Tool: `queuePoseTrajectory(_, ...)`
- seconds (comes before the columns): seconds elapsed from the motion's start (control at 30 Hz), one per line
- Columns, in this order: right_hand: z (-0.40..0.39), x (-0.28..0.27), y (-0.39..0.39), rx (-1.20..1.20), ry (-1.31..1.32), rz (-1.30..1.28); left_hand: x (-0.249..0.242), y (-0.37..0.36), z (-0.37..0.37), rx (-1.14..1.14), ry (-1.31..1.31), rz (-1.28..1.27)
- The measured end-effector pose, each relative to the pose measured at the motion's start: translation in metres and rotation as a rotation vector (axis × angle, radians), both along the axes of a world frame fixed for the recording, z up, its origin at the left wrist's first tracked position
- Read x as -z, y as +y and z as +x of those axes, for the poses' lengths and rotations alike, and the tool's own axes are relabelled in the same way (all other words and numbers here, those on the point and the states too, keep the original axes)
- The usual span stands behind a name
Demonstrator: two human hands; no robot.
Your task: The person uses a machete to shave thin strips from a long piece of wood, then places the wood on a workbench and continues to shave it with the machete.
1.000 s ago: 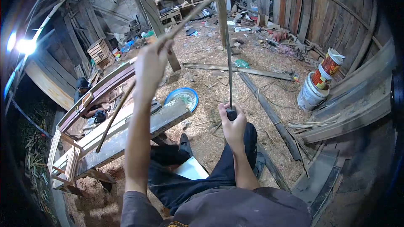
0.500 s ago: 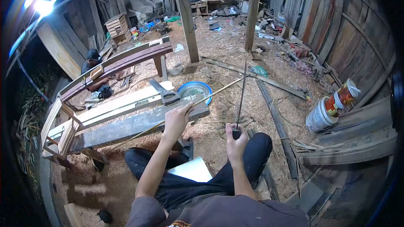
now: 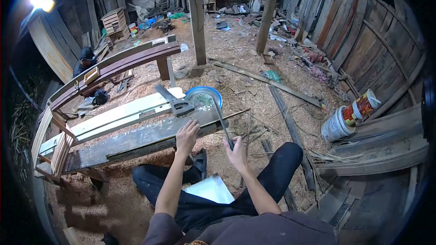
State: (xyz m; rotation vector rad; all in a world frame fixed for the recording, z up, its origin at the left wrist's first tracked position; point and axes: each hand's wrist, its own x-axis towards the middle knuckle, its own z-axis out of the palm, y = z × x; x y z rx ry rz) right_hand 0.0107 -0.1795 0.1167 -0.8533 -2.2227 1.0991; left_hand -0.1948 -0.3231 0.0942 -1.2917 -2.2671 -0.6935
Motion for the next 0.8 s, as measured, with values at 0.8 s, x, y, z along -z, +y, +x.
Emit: queuePoseTrajectory(0.8, -0.010, -0.007, -0.005, -0.087, -0.277, -0.148, 0.012, 0.009, -0.009, -0.044, 0.121, -0.002)
